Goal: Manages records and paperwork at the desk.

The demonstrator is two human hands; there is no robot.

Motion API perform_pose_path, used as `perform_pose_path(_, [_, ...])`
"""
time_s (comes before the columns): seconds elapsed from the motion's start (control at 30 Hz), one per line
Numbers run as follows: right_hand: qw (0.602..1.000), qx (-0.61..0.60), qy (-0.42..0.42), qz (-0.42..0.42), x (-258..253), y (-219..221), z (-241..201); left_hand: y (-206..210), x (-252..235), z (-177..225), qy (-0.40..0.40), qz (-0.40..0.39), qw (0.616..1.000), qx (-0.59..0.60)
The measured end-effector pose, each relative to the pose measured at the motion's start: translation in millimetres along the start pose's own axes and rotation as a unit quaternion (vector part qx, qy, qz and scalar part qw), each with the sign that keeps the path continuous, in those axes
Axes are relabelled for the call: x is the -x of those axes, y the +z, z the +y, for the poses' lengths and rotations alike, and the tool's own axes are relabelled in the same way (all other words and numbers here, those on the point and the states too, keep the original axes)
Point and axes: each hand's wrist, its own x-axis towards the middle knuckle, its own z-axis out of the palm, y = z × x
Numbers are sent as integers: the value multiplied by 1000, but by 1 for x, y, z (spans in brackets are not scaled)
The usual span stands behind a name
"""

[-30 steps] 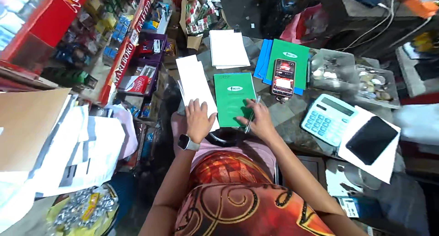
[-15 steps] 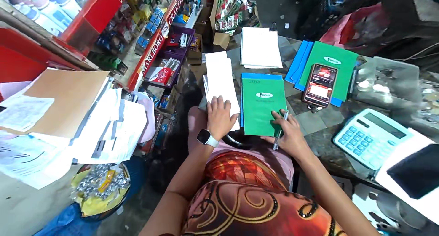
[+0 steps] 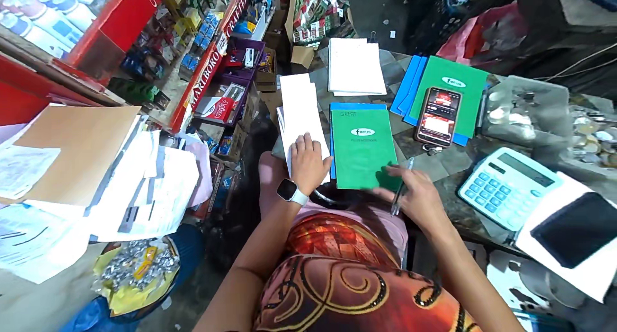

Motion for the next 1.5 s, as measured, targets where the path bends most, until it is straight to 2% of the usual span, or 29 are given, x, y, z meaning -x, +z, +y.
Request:
perform_pose_path(0.07, [994,-64,15,84,-14,0,-20,1,-2,0,2,3,1000,-8])
perform_pose_path(0.1, [986,-137,38,91,-27,1,-30,1,-2,0,3,3,1000,-5])
perform_pose_path(0.17, [940,-326,86,46,-58,12,-47,-1,0,-2,9,9,1000,4])
perform_pose_path(0.23, [867,-484,117,-4,-92,29,-67,-2,3,-2,16,15,1000,19])
perform_pose_path(0.3, [815,-562,133,-55,-124,49,-87,-2,8,-1,23,21,999,36])
perform_pose_path(0.37, [796,-582,146,-79,-154,79,-100,-1,12,-2,25,36,998,44])
perform_pose_path(0.47, [812,-551,178,-77,-194,119,-113,-5,12,-4,-8,6,999,42])
perform_pose_path(0.67, [886,-443,117,-65,-215,149,-114,-8,9,-12,-11,-9,998,57])
perform_pose_path(0.97, [900,-423,93,-46,-214,152,-110,-8,8,-15,-18,-31,999,37])
perform_pose_path(1.23, [889,-447,92,-46,-212,152,-110,-11,9,-12,-20,-45,999,23])
perform_pose_path(1.3, [883,-450,117,-56,-213,145,-112,-10,8,-12,-19,-46,999,22])
perform_pose_path(1.37, [897,-419,135,-53,-214,123,-119,-9,7,-13,-21,-43,999,22])
perform_pose_path(1.43, [910,-393,123,-39,-213,95,-124,-7,8,-13,-19,-41,999,20])
perform_pose_path(1.5, [903,-415,106,-30,-211,72,-127,-8,9,-12,-19,-47,999,12])
